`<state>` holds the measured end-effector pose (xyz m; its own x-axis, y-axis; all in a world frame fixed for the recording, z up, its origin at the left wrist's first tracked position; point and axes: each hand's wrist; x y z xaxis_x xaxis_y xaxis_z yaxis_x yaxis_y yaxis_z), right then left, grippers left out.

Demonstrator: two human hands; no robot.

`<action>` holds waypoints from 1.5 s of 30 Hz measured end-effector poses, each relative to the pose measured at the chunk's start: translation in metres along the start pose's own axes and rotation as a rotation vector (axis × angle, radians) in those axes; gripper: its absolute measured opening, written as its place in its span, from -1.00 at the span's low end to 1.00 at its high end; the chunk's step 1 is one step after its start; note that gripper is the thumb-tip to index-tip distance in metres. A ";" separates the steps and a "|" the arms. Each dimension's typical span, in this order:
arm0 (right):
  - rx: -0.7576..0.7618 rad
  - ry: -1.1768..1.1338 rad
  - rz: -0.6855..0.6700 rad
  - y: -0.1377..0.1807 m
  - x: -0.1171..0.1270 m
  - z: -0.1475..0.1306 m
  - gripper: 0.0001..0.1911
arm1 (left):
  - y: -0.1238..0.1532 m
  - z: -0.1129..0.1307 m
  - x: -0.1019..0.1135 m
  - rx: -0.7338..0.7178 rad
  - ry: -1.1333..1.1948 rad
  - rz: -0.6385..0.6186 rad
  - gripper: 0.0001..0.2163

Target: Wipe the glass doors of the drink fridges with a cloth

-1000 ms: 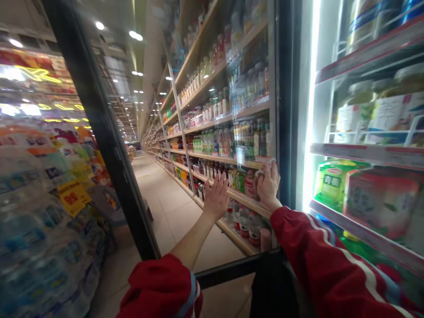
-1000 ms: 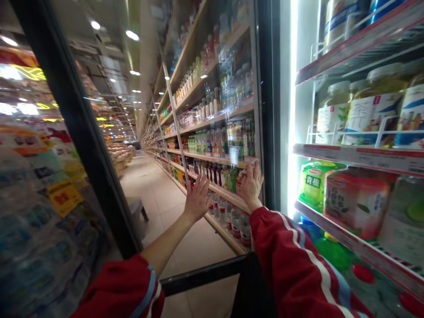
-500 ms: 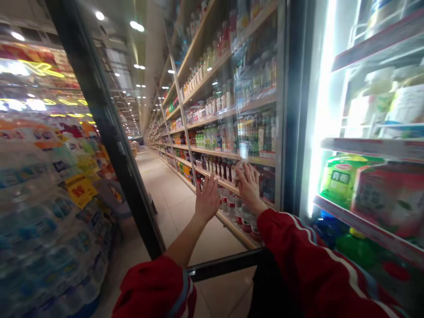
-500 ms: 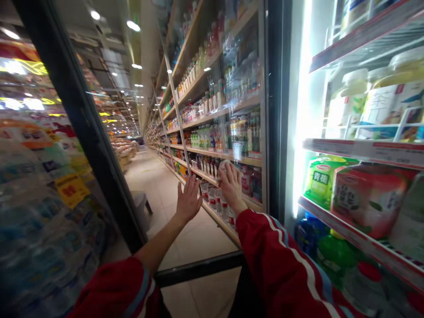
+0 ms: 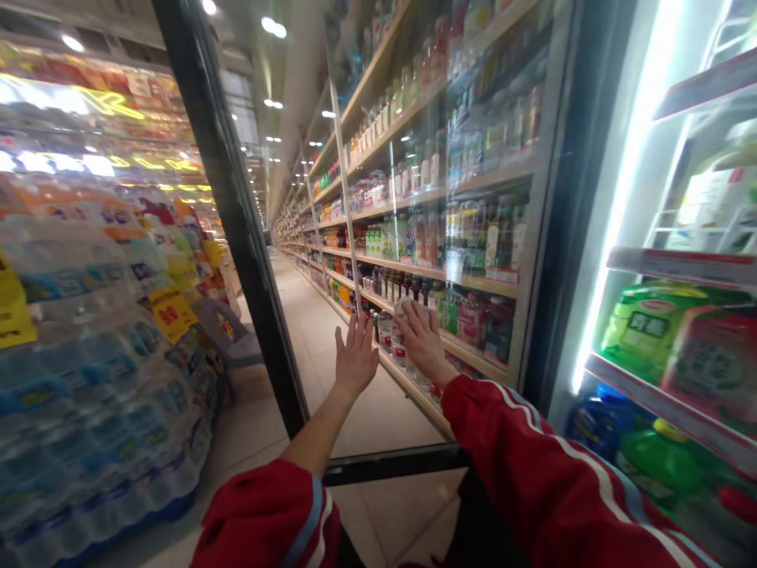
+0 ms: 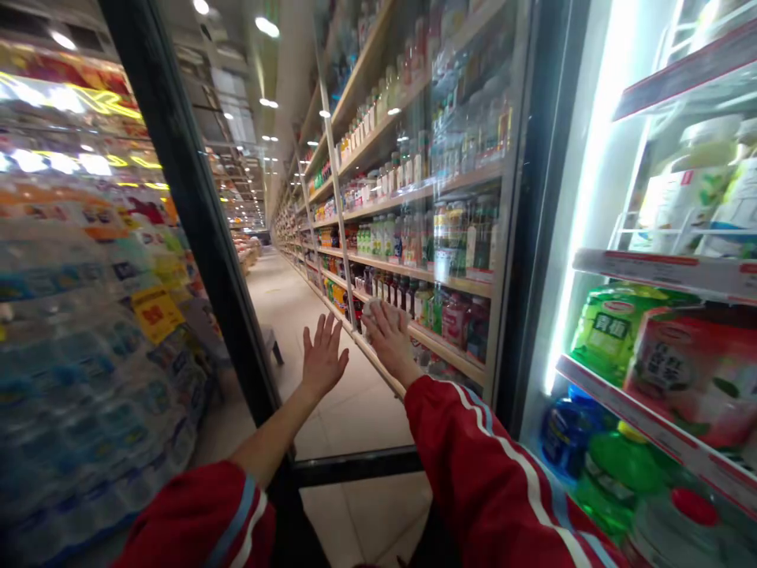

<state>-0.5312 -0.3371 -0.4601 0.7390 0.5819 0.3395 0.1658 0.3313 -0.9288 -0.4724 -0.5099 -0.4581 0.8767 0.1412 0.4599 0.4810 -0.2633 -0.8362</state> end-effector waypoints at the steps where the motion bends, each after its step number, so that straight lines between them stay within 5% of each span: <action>1: -0.027 0.006 0.018 -0.005 0.002 0.003 -0.54 | 0.000 -0.002 0.001 0.013 0.003 0.004 -0.48; 5: -0.114 0.029 0.052 -0.022 0.004 0.001 -0.55 | 0.001 -0.008 0.004 0.042 0.016 0.000 -0.46; 12: 0.128 -0.034 -0.105 -0.021 -0.009 -0.025 -0.57 | 0.006 -0.021 0.008 0.072 0.000 -0.002 -0.45; 19: -0.013 -0.029 -0.028 -0.048 -0.007 -0.029 -0.54 | 0.018 -0.048 0.007 0.138 -0.013 -0.006 -0.48; 30: 0.427 -0.166 -0.290 0.012 -0.041 -0.081 -0.53 | 0.069 -0.057 0.003 0.170 -0.036 -0.106 -0.49; 39: 0.345 -0.139 -0.221 -0.042 -0.047 -0.101 -0.54 | 0.101 -0.079 0.009 0.241 -0.047 -0.125 -0.49; 45: 0.532 -0.208 -0.313 -0.010 -0.063 -0.129 -0.58 | 0.118 -0.086 0.013 0.231 -0.039 -0.120 -0.50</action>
<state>-0.4948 -0.4727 -0.4916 0.5579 0.5118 0.6533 -0.0323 0.8000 -0.5991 -0.4046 -0.6215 -0.5252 0.8109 0.1956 0.5515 0.5653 -0.0184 -0.8247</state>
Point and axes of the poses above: each hand's wrist, its own y-axis away from the middle knuckle, its own x-axis out of the back of the hand, z = x × y, and after that the axes turned 7 degrees about -y, right-handed
